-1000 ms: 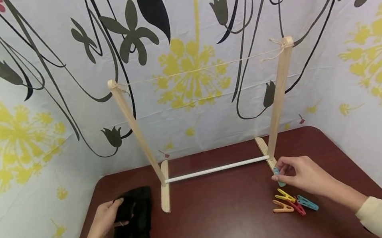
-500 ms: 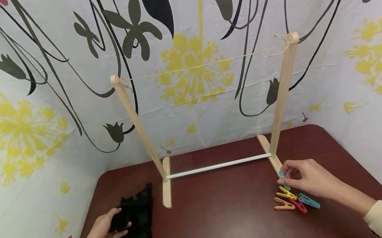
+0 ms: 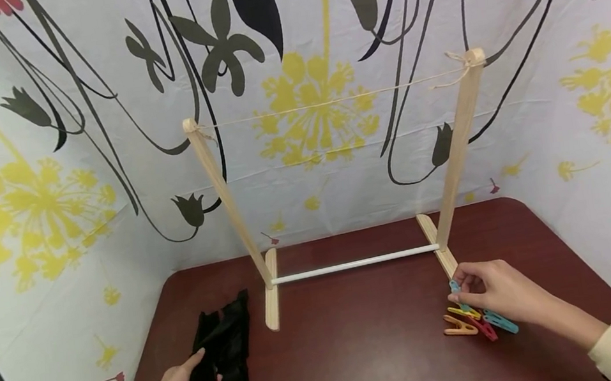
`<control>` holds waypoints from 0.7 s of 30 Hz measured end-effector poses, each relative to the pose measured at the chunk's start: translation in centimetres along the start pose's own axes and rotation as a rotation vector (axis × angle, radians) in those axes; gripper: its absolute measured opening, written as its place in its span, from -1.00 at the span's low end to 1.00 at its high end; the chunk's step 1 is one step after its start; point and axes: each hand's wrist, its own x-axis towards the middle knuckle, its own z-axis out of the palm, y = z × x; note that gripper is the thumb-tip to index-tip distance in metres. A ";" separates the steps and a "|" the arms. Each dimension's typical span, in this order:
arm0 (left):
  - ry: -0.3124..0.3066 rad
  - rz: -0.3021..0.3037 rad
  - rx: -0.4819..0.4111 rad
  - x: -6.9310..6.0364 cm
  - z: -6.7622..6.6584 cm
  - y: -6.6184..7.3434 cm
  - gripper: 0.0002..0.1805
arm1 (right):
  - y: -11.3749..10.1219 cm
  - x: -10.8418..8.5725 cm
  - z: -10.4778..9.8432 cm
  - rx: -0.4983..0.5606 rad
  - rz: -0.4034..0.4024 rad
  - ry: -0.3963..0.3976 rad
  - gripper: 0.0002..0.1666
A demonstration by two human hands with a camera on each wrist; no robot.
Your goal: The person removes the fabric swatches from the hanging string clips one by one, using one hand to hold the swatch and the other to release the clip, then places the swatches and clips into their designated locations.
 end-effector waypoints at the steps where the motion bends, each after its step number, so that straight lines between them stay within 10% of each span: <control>1: 0.010 0.016 0.079 -0.1 0.0 -0.1 0.03 | 0.0 0.0 0.0 -0.004 -0.004 -0.022 -0.69; 9: 0.127 0.207 0.820 -1.9 1.0 0.5 -0.01 | 0.5 -1.2 -0.5 -0.055 -0.063 -0.219 -0.68; 15: 0.164 0.295 0.920 -2.9 1.3 -0.1 -0.52 | 0.9 -2.7 0.3 -0.097 -0.014 -0.299 -0.58; 21: 0.218 0.314 0.943 -2.9 -0.2 -0.5 -0.12 | 1.1 -2.5 1.2 -0.146 0.010 -0.289 -0.54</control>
